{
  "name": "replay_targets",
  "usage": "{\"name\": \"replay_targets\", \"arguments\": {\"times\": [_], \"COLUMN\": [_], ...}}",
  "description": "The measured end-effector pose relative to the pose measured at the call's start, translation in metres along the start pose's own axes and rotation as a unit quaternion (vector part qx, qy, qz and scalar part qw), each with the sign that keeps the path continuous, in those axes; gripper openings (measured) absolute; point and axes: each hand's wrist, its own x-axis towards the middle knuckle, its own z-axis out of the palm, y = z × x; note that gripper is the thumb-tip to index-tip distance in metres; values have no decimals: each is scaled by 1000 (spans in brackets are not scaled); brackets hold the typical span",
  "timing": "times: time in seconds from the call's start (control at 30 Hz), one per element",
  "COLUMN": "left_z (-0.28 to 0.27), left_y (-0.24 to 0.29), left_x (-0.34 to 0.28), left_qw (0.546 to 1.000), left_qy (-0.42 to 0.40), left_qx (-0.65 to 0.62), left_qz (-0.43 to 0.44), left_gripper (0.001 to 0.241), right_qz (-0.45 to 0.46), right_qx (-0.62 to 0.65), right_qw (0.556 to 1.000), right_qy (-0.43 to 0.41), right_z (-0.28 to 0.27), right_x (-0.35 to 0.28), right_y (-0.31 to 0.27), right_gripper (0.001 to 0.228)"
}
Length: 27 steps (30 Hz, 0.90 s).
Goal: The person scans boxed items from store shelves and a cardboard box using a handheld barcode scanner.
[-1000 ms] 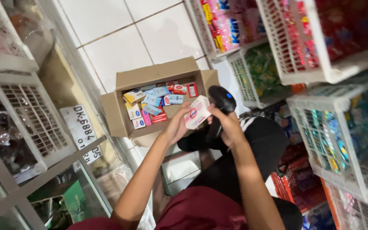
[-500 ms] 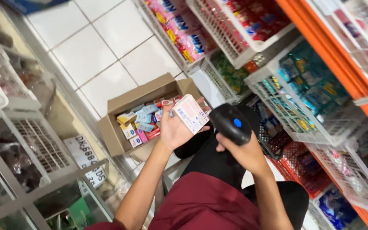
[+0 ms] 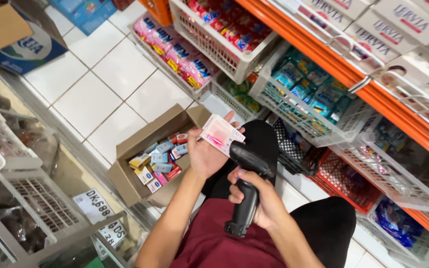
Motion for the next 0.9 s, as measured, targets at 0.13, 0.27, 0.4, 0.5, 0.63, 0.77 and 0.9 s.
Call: {"name": "replay_targets", "arguments": {"times": [0.13,0.27,0.4,0.5,0.63,0.77,0.9], "left_z": [7,21,70,118,157,167,170], "left_y": [-3,-3,-4,-20,-45,-79,-95], "left_x": [1,-8,1,-1,12,10,16], "left_qw": [1000,985,799,557,496,503,548], "left_qy": [-13,7,-79,-104,-121,-42,-54], "left_qx": [6,174,595,816,833,815,776], "left_qz": [-4,-4,32,119,214,285,309], "left_gripper": [94,96,93,97,108,114,109], "right_qz": [11,-80,-198,-274,-397,-455,-478], "right_qx": [17,-54,-76,-157,-161,-66,-70], "right_qw": [1000,991,966,936,887,874,862], "right_qy": [-8,93,146,154,174,155,153], "right_z": [1,-11,-41,-53,-41,-32,-34], "right_x": [-5,-10,2,-4,-15,-33,-42], "right_y": [-1,-7,-20,-30,-53,-73,-84], "right_gripper": [16,21,22,32,72,75,78]}}
